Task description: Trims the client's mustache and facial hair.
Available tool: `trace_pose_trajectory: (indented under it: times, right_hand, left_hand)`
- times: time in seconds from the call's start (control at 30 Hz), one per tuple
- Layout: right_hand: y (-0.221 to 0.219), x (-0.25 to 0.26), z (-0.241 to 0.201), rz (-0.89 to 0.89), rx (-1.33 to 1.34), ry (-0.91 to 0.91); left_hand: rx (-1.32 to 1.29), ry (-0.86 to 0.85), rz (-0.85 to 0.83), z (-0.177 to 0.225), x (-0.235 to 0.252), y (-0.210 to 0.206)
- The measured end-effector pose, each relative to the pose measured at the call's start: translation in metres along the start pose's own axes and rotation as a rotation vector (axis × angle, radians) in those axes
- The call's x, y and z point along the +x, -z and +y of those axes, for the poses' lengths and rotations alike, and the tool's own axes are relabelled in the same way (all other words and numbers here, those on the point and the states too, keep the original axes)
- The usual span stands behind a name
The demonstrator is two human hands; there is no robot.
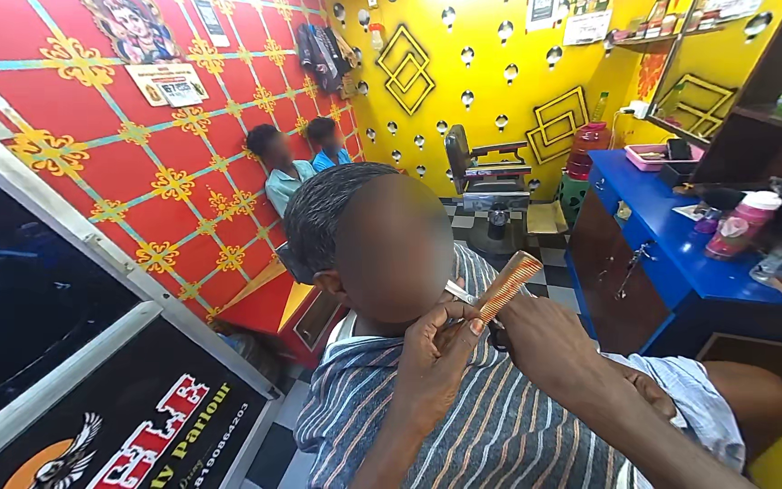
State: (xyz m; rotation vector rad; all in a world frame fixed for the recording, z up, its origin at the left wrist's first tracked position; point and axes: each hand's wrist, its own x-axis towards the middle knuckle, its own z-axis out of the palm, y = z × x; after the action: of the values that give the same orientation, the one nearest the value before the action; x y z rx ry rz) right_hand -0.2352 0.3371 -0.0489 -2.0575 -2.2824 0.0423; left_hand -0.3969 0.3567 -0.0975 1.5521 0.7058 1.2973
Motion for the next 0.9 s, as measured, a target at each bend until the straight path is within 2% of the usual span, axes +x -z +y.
trace_pose_trajectory:
  times: [0.2,0.5,0.57,0.63,0.7,0.77,0.8,0.9]
  right_hand:
    - [0.005,-0.002,-0.009,0.002,-0.111,-0.026]
    - [-0.005,-0.004,-0.008,0.054,-0.1,-0.015]
    - [-0.009,-0.006,-0.007,0.089,-0.072,-0.016]
    - [-0.018,-0.007,-0.001,0.206,0.0,-0.015]
    - [-0.029,-0.006,0.005,0.338,0.115,-0.011]
    - [-0.04,-0.006,0.011,0.441,0.224,-0.003]
    - [-0.046,-0.008,0.014,0.452,0.292,-0.012]
    - [-0.062,-0.012,0.021,0.318,0.508,-0.061]
  left_hand:
    - [-0.013,0.011,-0.001,-0.001,0.0,0.001]
    - [-0.008,0.026,-0.011,-0.002,-0.005,0.002]
    - [-0.005,0.03,-0.025,-0.004,-0.008,0.002]
    - [0.029,0.011,-0.02,-0.006,-0.016,0.003]
    - [0.181,-0.167,0.084,-0.011,-0.028,0.007]
    - [0.436,-0.413,0.304,-0.01,-0.036,0.018]
    - [0.563,-0.481,0.405,-0.007,-0.038,0.028]
    - [0.838,-0.439,0.537,-0.006,-0.043,0.057]
